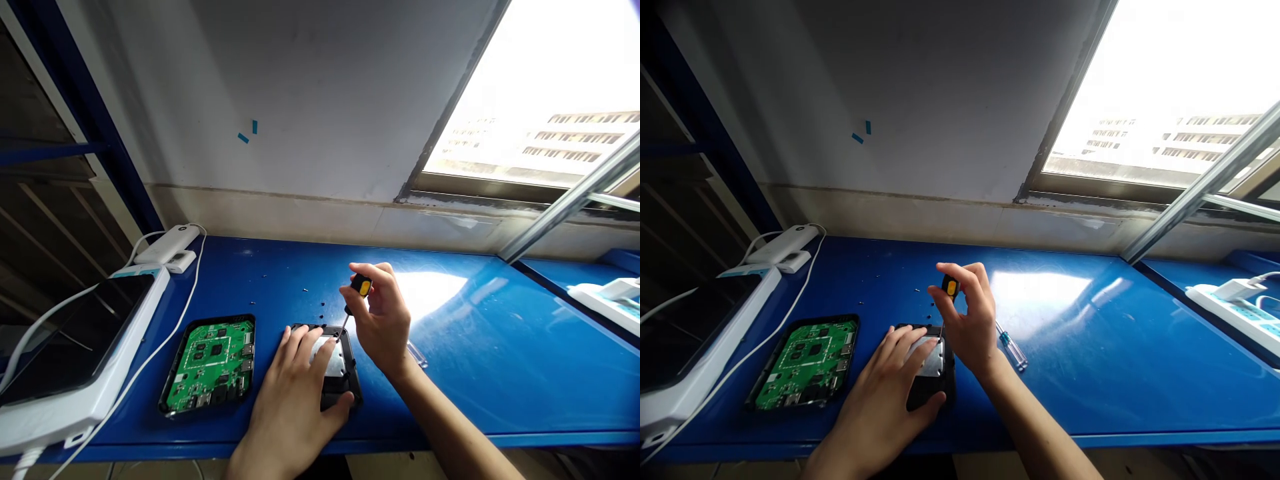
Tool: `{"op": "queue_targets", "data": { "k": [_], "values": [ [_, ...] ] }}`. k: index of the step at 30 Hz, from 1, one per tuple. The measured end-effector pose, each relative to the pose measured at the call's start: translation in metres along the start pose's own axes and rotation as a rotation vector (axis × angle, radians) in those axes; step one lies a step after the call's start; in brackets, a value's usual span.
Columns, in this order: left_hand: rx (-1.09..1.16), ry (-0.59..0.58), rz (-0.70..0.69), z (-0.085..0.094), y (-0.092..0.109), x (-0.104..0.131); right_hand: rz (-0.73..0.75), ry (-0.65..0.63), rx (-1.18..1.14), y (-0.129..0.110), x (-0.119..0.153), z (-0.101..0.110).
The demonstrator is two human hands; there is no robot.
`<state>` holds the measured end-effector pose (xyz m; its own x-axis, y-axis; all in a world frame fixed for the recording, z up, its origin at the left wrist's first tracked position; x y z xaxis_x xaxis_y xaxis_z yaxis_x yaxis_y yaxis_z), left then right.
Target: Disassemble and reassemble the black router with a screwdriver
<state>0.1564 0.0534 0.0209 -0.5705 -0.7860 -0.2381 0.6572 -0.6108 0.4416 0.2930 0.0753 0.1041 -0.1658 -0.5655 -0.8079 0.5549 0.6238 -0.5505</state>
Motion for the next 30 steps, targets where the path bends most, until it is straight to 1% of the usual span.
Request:
{"op": "queue_targets", "data": {
  "k": [3,6,8,11,14,16,19,23,26,30],
  "values": [
    [0.001,0.004,-0.001,0.0005,0.0002,0.0004,-0.014,0.011,-0.035,0.0014,0.0001,0.0011],
    [0.004,-0.002,-0.015,-0.0006,0.0005,0.0000,-0.025,-0.026,-0.121,0.0004,0.0014,-0.0009],
    [0.001,-0.010,-0.018,-0.0017,0.0001,-0.0005,-0.018,-0.034,-0.135,-0.0013,0.0017,-0.0011],
    [-0.008,-0.008,-0.015,-0.0017,-0.0006,-0.0007,-0.001,-0.025,-0.058,-0.0029,0.0006,0.0002],
    [-0.009,0.005,-0.012,-0.0005,-0.0001,0.0001,0.009,0.021,0.060,-0.0033,-0.0015,0.0039],
    [-0.007,0.012,-0.012,0.0001,0.0003,0.0008,0.016,0.055,0.099,-0.0042,-0.0024,0.0063],
    [-0.007,0.027,-0.018,0.0010,0.0007,0.0016,0.027,0.050,0.032,-0.0061,-0.0023,0.0061],
    [-0.012,0.027,-0.026,0.0007,0.0012,0.0014,0.019,-0.008,-0.094,-0.0068,-0.0010,0.0036],
    [-0.017,0.015,-0.020,0.0000,0.0007,0.0013,0.023,-0.029,-0.055,-0.0068,-0.0007,0.0036],
    [-0.020,0.013,-0.013,-0.0001,-0.0003,0.0017,0.039,0.009,0.047,-0.0072,-0.0023,0.0070]
  ]
}}
Point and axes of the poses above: each hand's wrist, its own x-axis away from the middle knuckle, its own z-axis out of the back of the hand, y = z × x, the point moved 8 cm from there along -x, towards the middle knuckle
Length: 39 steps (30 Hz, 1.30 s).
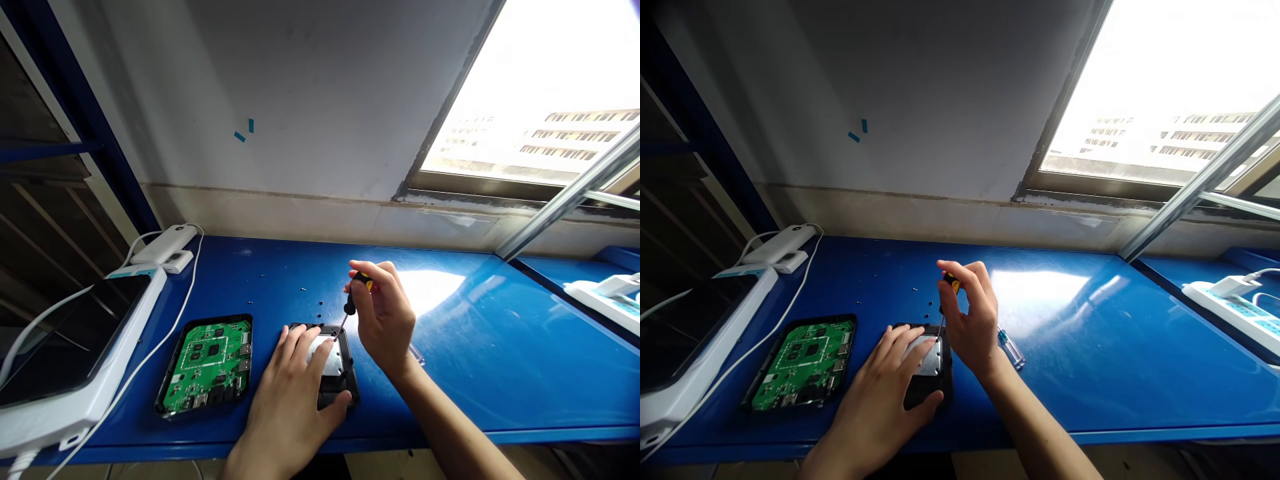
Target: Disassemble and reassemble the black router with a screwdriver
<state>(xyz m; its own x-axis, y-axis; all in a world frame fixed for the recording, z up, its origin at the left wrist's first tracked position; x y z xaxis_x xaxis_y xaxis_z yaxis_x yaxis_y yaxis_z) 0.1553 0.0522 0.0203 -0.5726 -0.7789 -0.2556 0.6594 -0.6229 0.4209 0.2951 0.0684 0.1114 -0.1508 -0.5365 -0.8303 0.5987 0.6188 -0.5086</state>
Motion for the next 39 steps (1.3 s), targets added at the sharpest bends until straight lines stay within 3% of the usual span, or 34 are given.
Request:
{"op": "queue_targets", "data": {
  "k": [5,13,28,39],
  "values": [
    [0.004,-0.005,-0.001,0.000,0.000,-0.001,0.014,0.045,0.057,-0.001,-0.001,0.003],
    [-0.001,-0.007,-0.003,-0.001,0.000,-0.001,-0.008,-0.082,-0.095,-0.001,0.002,-0.005],
    [0.012,-0.020,0.002,-0.001,0.001,-0.001,0.032,0.014,0.051,-0.009,-0.004,-0.006],
    [-0.003,-0.009,0.024,0.000,0.000,-0.002,-0.064,-0.009,0.029,0.014,0.004,0.000]
  ]
}}
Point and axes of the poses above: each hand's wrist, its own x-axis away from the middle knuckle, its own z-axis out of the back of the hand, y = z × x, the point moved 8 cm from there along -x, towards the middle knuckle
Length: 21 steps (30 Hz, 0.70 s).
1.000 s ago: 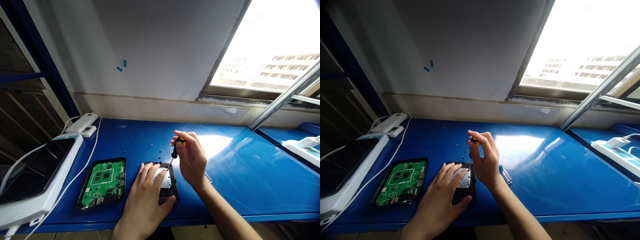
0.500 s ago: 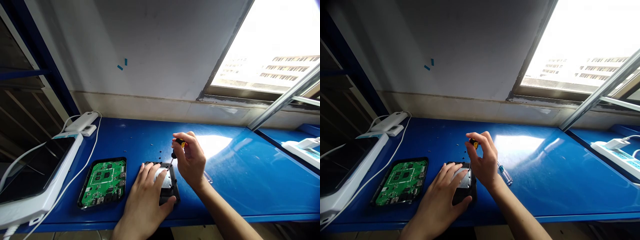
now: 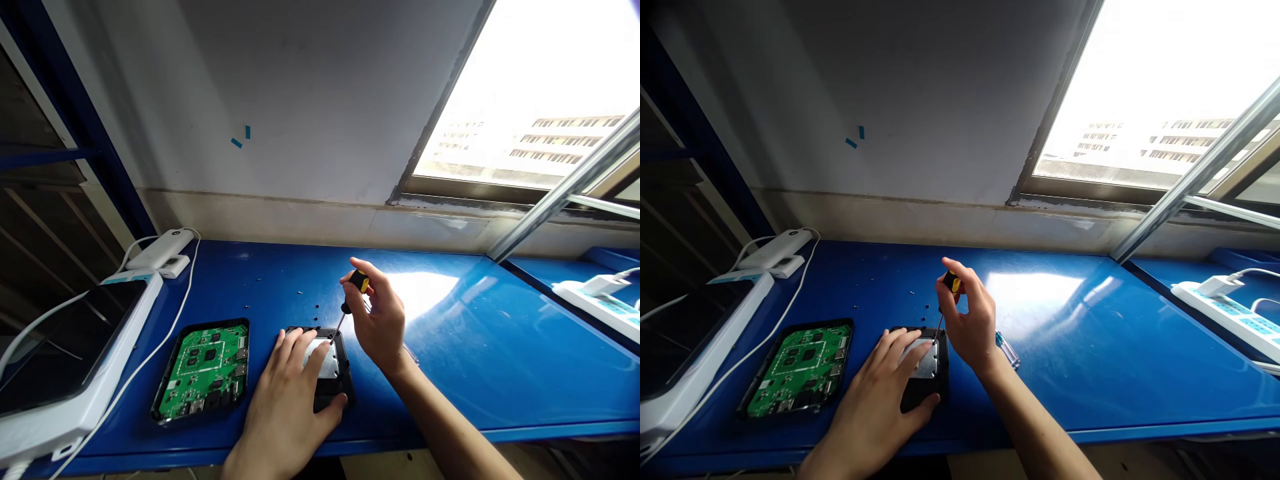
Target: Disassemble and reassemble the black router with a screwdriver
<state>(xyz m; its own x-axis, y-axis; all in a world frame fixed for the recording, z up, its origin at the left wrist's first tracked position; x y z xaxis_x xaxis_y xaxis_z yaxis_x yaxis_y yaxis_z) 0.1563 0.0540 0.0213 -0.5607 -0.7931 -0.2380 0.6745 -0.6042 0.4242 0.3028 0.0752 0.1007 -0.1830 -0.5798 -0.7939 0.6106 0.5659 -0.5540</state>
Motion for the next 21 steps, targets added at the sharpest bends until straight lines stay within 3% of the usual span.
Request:
{"op": "queue_targets", "data": {
  "k": [7,15,19,21],
  "values": [
    [-0.005,-0.006,-0.010,-0.002,-0.001,0.001,0.027,0.007,0.068,0.000,-0.003,0.001],
    [-0.017,0.005,-0.014,-0.003,-0.001,0.001,0.168,0.033,0.135,-0.025,-0.005,0.001],
    [-0.012,0.001,-0.007,-0.005,-0.003,0.001,0.149,0.017,0.044,-0.020,0.000,0.000],
    [-0.009,-0.004,0.009,-0.007,-0.005,0.001,0.112,0.069,0.016,-0.010,0.001,0.006]
  ]
}}
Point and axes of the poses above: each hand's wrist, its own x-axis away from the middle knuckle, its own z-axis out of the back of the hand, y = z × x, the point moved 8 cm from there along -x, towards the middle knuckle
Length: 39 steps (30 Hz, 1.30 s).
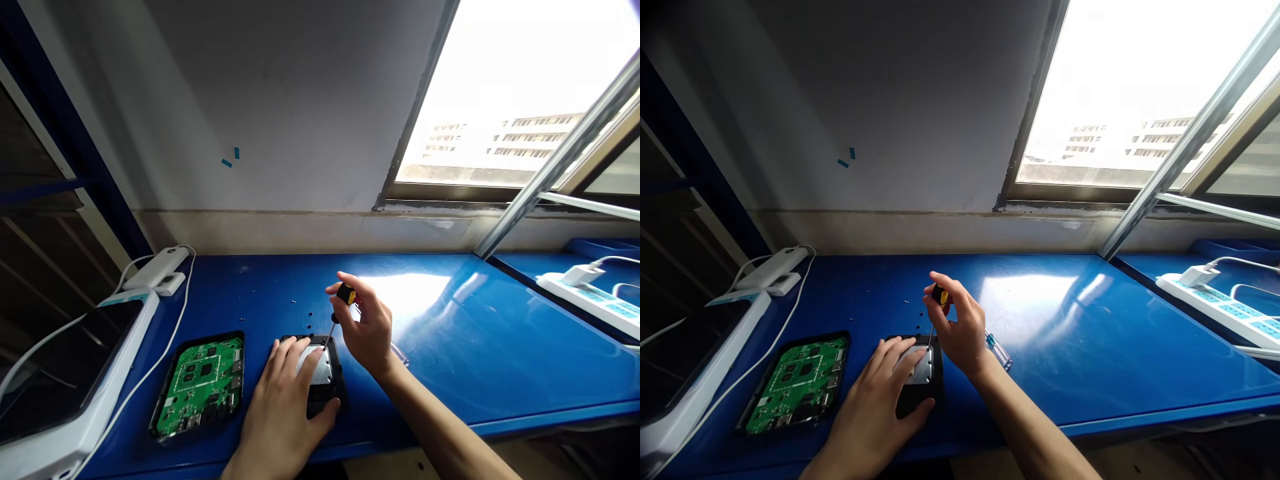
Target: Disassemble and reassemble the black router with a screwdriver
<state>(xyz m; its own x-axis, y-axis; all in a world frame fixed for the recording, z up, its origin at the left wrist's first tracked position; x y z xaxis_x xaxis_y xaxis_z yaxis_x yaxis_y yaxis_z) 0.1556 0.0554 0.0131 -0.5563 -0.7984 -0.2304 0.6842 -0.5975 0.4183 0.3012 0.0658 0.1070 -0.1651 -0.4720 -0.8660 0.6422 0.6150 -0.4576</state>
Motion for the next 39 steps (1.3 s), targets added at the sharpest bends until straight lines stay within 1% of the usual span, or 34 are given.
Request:
{"op": "queue_targets", "data": {
  "k": [3,4,6,9,16,22,28,32,36,39],
  "values": [
    [0.009,-0.029,0.030,-0.003,-0.004,-0.001,-0.097,0.137,0.014,0.020,0.001,0.012],
    [0.011,-0.043,0.037,-0.004,-0.004,-0.001,-0.125,0.155,0.017,0.025,0.002,0.013],
    [0.016,-0.069,0.044,-0.006,-0.005,-0.001,-0.156,0.148,0.029,0.032,0.001,0.011],
    [0.023,-0.093,0.052,-0.006,-0.006,-0.001,-0.172,0.118,0.056,0.036,0.001,0.006],
    [0.034,-0.065,0.062,-0.005,-0.008,0.001,-0.169,0.130,0.090,0.037,0.002,0.007],
    [0.035,-0.071,0.073,-0.006,-0.009,0.002,-0.181,0.094,0.078,0.038,0.001,0.004],
    [0.043,-0.130,0.102,-0.009,-0.013,0.004,-0.201,0.136,0.060,0.039,0.001,0.009],
    [0.035,-0.124,0.094,-0.008,-0.013,0.004,-0.261,0.189,0.026,0.045,0.000,0.015],
    [0.011,-0.089,0.071,-0.007,-0.012,0.004,-0.369,0.236,0.012,0.053,-0.001,0.022],
    [0.010,-0.066,0.052,-0.005,-0.011,0.004,-0.446,0.224,-0.032,0.061,0.000,0.021]
  ]
}}
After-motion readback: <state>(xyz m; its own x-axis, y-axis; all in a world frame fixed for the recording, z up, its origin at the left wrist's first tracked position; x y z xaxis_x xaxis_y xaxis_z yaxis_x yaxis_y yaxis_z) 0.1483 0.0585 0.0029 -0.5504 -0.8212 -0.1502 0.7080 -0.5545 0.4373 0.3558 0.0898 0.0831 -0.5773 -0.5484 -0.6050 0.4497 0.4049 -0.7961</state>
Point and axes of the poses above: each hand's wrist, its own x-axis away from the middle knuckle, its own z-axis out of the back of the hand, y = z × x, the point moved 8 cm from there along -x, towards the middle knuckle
